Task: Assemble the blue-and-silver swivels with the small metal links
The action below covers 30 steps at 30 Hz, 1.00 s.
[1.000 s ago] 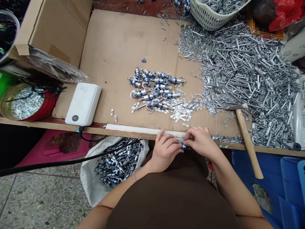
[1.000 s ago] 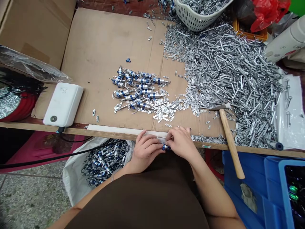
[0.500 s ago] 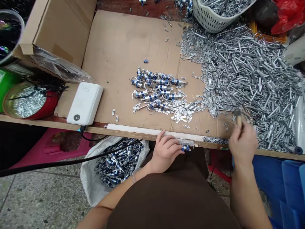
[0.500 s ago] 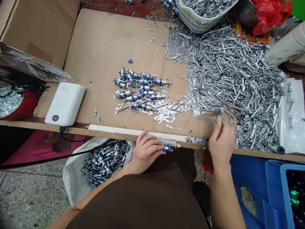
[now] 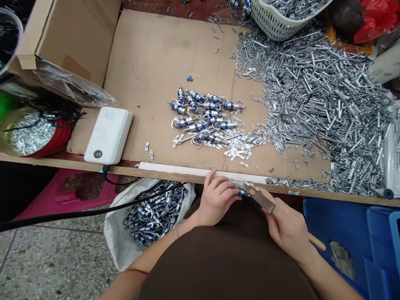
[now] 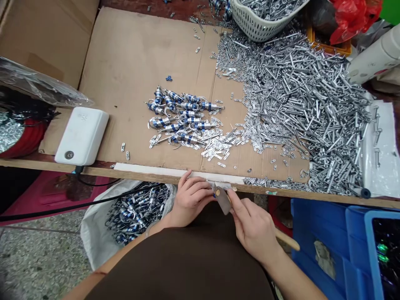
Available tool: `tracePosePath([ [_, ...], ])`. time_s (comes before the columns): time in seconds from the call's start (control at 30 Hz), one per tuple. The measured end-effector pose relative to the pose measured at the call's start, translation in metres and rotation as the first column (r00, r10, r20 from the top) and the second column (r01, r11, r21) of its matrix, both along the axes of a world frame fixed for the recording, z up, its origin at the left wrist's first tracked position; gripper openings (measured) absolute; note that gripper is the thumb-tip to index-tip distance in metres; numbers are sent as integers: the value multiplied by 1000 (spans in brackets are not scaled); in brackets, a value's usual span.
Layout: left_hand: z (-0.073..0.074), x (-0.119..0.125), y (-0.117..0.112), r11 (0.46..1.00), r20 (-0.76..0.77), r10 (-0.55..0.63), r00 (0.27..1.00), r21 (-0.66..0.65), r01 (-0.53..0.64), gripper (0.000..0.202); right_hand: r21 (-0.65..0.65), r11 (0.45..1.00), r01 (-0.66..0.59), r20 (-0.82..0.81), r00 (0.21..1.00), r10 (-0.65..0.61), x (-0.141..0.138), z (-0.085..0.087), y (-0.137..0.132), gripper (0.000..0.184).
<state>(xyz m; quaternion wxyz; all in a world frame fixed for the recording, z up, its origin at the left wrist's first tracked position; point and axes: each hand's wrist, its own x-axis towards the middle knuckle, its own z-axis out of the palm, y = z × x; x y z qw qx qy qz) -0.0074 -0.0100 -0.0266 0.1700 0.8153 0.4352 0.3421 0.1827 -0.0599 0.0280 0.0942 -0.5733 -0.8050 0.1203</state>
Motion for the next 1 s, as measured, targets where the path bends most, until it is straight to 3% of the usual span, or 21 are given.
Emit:
tracePosePath([
  [0.1,0,0,0,1000,0,3,1000,6,-3,9,-13,1000,21,42,999,-20,5,-3,3,45],
  [0.17,0,0,0,1000,4,-7,1000,12,7,8,64,987,149,72,986,-154,17,-10,11,41],
  [0.2,-1,0,0,1000,6,-19,1000,16,19,7,126,961,248,90,961,-260,27,-14,17,40],
  [0.3,-1,-1,1,998,14,-60,998,27,60,8,290,815,502,169,811,-560,60,-29,41,43],
  [0.4,-1,-4,3,993,35,-110,993,32,109,9,339,729,595,143,733,-665,76,-40,62,43],
  [0.47,0,-7,6,989,40,-145,989,35,143,10,376,688,620,44,730,-682,66,-42,70,40],
  [0.5,1,-7,7,987,40,-156,987,37,155,11,380,695,611,-10,754,-657,54,-41,72,38],
  [0.57,3,-8,8,986,44,-165,985,37,163,11,318,782,535,-97,839,-535,24,-39,75,30],
  [0.6,3,-9,8,986,52,-164,985,36,162,11,235,857,458,-125,889,-440,9,-38,76,24],
  [0.67,5,-8,8,987,79,-160,984,34,157,12,61,934,353,-142,929,-342,-17,-36,78,18],
  [0.8,7,-7,9,994,128,-113,985,9,113,26,-139,944,300,-178,930,-322,-31,-26,76,11],
  [0.9,8,-7,11,996,133,-86,987,-21,89,36,-268,956,119,-329,921,-207,-22,-11,64,6],
  [1.0,10,-8,15,991,140,-127,982,-16,130,23,-234,972,-19,-411,908,-81,-16,1,52,4],
])
